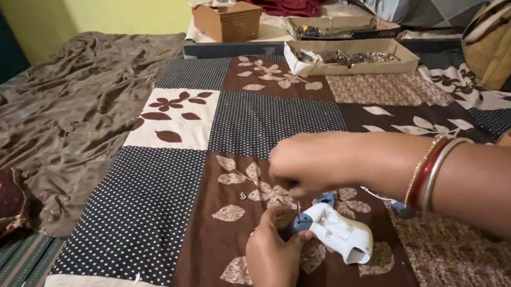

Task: The person uses a screwdriver to remove screws from a white game controller, separates the casing, and then reassembles it by aligning the halves and tightening the screws. The controller is handled throughout, with parts placed on the bed during disassembly.

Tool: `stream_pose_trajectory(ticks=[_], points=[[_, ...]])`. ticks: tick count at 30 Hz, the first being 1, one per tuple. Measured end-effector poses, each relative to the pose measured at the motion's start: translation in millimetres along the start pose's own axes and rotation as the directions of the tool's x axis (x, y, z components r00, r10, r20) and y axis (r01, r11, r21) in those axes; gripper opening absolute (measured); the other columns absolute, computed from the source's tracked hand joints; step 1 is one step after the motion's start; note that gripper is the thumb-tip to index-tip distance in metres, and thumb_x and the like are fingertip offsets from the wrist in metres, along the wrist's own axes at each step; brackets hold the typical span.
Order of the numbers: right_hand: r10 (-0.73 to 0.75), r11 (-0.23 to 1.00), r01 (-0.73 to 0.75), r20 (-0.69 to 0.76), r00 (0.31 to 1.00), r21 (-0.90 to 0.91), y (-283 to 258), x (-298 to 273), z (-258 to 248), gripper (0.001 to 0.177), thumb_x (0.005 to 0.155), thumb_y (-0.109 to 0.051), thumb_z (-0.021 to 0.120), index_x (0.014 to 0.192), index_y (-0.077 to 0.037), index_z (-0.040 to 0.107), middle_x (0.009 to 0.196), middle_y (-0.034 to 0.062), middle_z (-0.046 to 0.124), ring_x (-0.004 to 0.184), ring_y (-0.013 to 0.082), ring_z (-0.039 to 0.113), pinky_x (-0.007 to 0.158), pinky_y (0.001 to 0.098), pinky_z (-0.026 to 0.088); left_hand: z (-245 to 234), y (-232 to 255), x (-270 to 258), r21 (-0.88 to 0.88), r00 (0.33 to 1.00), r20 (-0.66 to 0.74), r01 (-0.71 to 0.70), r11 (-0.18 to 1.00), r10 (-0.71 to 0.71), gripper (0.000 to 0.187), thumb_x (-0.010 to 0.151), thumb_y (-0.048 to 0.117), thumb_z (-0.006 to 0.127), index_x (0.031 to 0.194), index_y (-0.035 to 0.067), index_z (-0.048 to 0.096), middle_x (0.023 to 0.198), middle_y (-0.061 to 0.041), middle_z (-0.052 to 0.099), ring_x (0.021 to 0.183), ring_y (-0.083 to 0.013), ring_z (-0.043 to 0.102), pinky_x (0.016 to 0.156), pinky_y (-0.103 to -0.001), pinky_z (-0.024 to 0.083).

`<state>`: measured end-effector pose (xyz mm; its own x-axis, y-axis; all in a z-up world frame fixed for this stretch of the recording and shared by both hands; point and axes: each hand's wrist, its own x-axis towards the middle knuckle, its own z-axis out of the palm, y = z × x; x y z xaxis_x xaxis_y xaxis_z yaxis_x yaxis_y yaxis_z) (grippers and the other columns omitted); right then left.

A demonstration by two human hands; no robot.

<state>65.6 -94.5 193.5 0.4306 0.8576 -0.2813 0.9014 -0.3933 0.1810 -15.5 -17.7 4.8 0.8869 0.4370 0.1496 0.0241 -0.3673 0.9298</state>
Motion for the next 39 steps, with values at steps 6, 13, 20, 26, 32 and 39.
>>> stream_pose_trajectory(ticks=[6, 13, 20, 26, 32, 39], points=[[0.161, 0.986, -0.161, -0.012, 0.987, 0.034, -13.5, 14.5, -1.5, 0.012, 0.071, -0.014, 0.08, 0.081, -0.008, 0.077, 0.081, 0.0143, 0.073, 0.081, 0.0321, 0.073, 0.072, 0.0437, 0.058, -1.6, 2.6, -2.3, -0.025, 0.999, -0.032, -0.034, 0.999, 0.033, 0.054, 0.062, 0.017, 0.094, 0.111, 0.012, 0.072, 0.099, -0.006, 0.079, 0.093, -0.0226, 0.076, 0.082, -0.036, 0.057], [-0.054, 0.995, 0.059, 0.06, 0.997, -0.079, -11.2, 11.9, -7.1, 0.044, 0.056, -0.012, 0.091, 0.097, -0.008, 0.073, 0.107, 0.0094, 0.066, 0.092, 0.034, 0.068, 0.073, 0.0458, 0.058, -7.3, 12.9, -6.9, -0.059, 0.999, 0.019, 0.032, 0.998, -0.031, 0.035, 0.065, 0.016, 0.091, 0.097, 0.012, 0.08, 0.093, -0.007, 0.08, 0.087, -0.0217, 0.077, 0.079, -0.035, 0.058], [0.029, 0.999, -0.02, 0.217, 0.976, -0.045, -11.3, 10.0, -14.3, 0.031, 0.07, -0.015, 0.085, 0.096, -0.007, 0.072, 0.092, 0.0126, 0.074, 0.087, 0.0324, 0.072, 0.075, 0.0442, 0.059, -7.4, 10.9, -5.5, 0.012, 0.999, 0.018, 0.038, 0.999, -0.038, 0.038, 0.063, 0.019, 0.093, 0.098, 0.013, 0.08, 0.094, -0.009, 0.079, 0.088, -0.0245, 0.076, 0.081, -0.038, 0.057], [0.119, 0.989, -0.096, 0.207, 0.971, -0.116, -25.5, 11.9, -21.8, 0.018, 0.075, -0.017, 0.081, 0.087, -0.004, 0.077, 0.087, 0.015, 0.075, 0.081, 0.0327, 0.074, 0.07, 0.0449, 0.06, -5.4, 5.3, -1.9, 0.008, 1.0, 0.017, -0.018, 1.0, 0.018, 0.038, 0.064, 0.017, 0.092, 0.099, 0.012, 0.079, 0.096, -0.01, 0.078, 0.092, -0.026, 0.075, 0.083, -0.038, 0.057], [0.126, 0.986, -0.106, 0.155, 0.98, -0.128, -27.1, 16.4, -17.2, 0.025, 0.074, -0.021, 0.084, 0.087, -0.001, 0.076, 0.088, 0.0171, 0.074, 0.086, 0.0347, 0.074, 0.072, 0.0449, 0.06, 0.7, -2.9, -0.9, 0.01, 0.998, 0.008, -0.063, 0.998, 0.063, 0.04, 0.061, 0.011, 0.091, 0.099, 0.012, 0.077, 0.097, -0.01, 0.077, 0.092, -0.027, 0.074, 0.083, -0.038, 0.058], [0.234, 0.959, -0.223, 0.042, 0.971, -0.177, -46.6, -10.9, -23.6, 0.035, 0.078, -0.036, 0.081, 0.092, -0.004, 0.076, 0.099, 0.0174, 0.073, 0.094, 0.0361, 0.072, 0.079, 0.0462, 0.059, -6.4, 6.7, -8.3, -0.009, 0.992, -0.027, -0.122, 0.993, 0.122, 0.038, 0.062, 0.008, 0.089, 0.097, 0.013, 0.076, 0.094, -0.009, 0.077, 0.091, -0.0273, 0.074, 0.081, -0.039, 0.057]])
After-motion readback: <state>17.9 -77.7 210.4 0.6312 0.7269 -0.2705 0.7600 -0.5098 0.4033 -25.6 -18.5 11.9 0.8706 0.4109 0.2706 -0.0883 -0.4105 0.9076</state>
